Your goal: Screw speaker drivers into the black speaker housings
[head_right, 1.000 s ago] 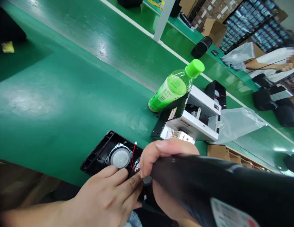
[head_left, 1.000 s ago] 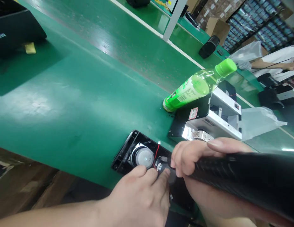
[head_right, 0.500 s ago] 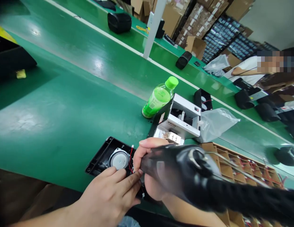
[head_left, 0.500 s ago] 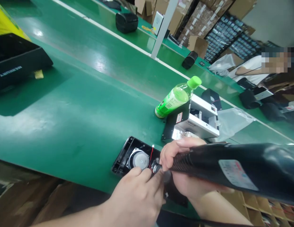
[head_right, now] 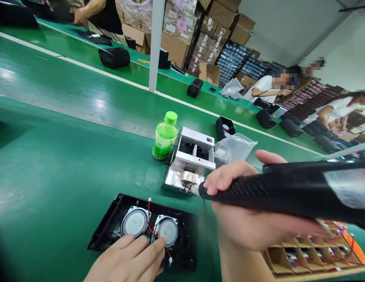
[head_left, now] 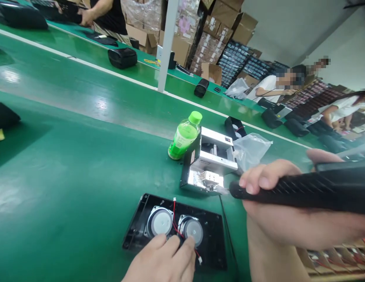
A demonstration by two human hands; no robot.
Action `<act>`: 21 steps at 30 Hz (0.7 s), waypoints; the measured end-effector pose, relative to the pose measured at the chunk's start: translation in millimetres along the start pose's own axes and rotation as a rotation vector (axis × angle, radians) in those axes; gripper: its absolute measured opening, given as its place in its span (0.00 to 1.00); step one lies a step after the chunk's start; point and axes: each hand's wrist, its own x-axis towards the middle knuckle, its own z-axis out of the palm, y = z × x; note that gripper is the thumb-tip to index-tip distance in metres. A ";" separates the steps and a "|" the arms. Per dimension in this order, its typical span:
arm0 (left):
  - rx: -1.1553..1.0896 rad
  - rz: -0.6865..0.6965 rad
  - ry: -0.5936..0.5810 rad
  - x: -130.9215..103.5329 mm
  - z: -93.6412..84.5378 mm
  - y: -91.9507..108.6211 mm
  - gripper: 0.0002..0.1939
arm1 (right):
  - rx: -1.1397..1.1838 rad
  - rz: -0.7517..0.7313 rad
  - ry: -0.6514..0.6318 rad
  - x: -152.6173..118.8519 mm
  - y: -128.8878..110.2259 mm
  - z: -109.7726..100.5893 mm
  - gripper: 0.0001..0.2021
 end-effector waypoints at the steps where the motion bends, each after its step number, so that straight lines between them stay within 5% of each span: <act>1: 0.007 0.006 0.005 3.0 2.4 1.5 0.15 | -0.009 -0.041 0.011 3.4 7.9 5.6 0.33; 4: 0.024 0.012 -0.010 9.3 2.0 2.3 0.15 | -0.006 -0.082 0.025 8.4 28.5 23.7 0.34; 8: -0.009 -0.070 -0.045 6.2 -17.0 -10.9 0.15 | 0.015 0.065 0.007 5.2 37.0 31.4 0.33; 15: -0.094 -0.215 -0.073 -6.0 -50.6 -44.5 0.20 | -0.028 0.143 0.056 2.3 34.1 27.7 0.36; 21: -0.149 -0.246 -0.172 -9.2 -52.3 -50.1 0.24 | 0.085 0.206 0.068 -18.2 9.6 19.9 0.35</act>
